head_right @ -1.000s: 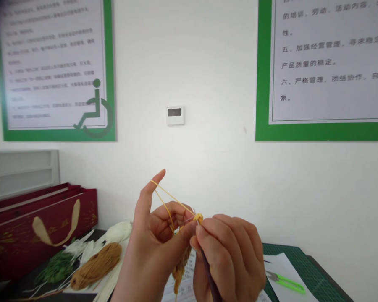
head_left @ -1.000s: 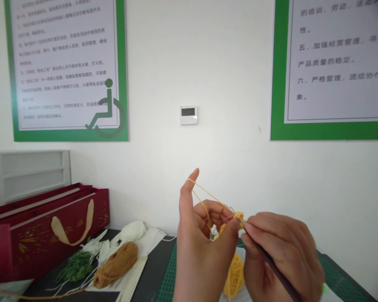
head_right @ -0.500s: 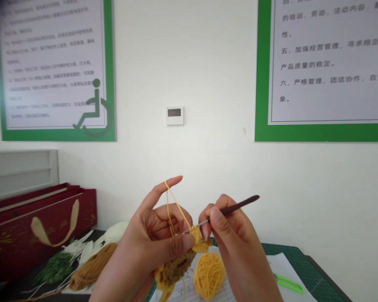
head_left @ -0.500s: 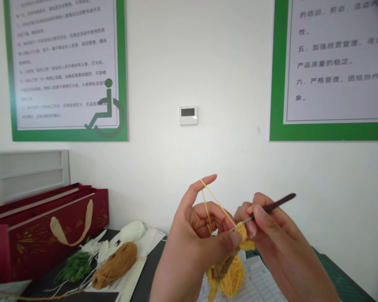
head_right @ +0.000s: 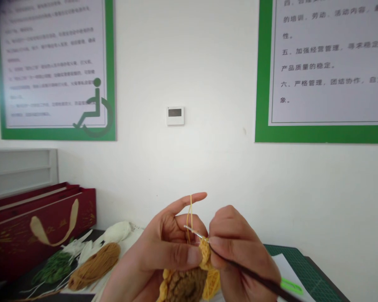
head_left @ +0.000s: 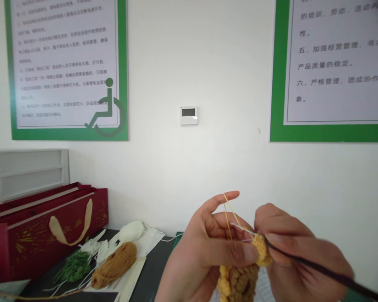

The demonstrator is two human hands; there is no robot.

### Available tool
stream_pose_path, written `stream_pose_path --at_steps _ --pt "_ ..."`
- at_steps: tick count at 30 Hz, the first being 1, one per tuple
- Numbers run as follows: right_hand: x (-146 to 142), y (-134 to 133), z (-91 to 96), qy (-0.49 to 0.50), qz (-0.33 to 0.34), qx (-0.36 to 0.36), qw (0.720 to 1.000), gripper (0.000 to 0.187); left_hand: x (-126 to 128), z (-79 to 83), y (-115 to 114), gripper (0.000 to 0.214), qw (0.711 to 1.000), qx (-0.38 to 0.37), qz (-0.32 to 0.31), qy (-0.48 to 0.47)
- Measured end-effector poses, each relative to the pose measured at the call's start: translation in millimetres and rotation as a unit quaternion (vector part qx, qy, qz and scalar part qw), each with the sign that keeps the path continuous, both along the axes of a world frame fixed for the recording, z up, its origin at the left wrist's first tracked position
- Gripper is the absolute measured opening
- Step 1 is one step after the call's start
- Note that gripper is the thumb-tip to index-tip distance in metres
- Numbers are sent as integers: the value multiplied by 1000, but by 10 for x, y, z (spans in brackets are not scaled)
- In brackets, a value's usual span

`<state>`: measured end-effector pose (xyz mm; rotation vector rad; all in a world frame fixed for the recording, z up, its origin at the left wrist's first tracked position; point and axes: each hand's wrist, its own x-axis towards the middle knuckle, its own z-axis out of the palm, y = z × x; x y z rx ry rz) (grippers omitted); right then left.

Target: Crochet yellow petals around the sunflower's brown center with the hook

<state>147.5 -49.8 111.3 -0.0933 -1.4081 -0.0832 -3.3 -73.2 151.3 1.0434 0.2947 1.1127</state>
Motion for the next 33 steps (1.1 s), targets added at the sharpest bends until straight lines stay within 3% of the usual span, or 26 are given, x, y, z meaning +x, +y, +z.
stream_pose_path --at_steps 2,6,10,12,15,18,21,24,29,31,33 --pt "-97 -42 72 30 123 -57 990 2 -48 -4 18 91 1000 18 -14 1" --pt "-124 -127 136 45 272 -164 947 11 -143 33 32 88 997 53 -44 18" --pt "-75 -160 109 64 382 -316 866 22 -184 66 15 84 995 72 -62 40" --pt "-85 -158 106 66 412 -370 830 27 -178 56 0 76 993 105 -23 55" --pt "-116 -131 111 43 419 -400 814 33 -146 15 -12 67 981 159 67 85" --pt "-118 -85 94 25 363 -372 854 27 -104 -14 -13 70 976 170 110 80" --pt "-100 -44 70 -14 229 -279 932 11 -81 -1 -26 77 978 147 133 69" --pt "-96 -36 75 -45 106 -191 975 8 -78 33 -55 81 978 128 144 75" --pt "-31 -58 62 -65 -65 -67 994 26 -35 48 -87 82 975 110 177 79" --pt "26 -56 1 -99 -169 22 980 43 5 39 -88 85 976 95 186 64" --pt "51 -53 -68 -89 -236 71 965 56 41 32 -81 86 986 56 153 46"
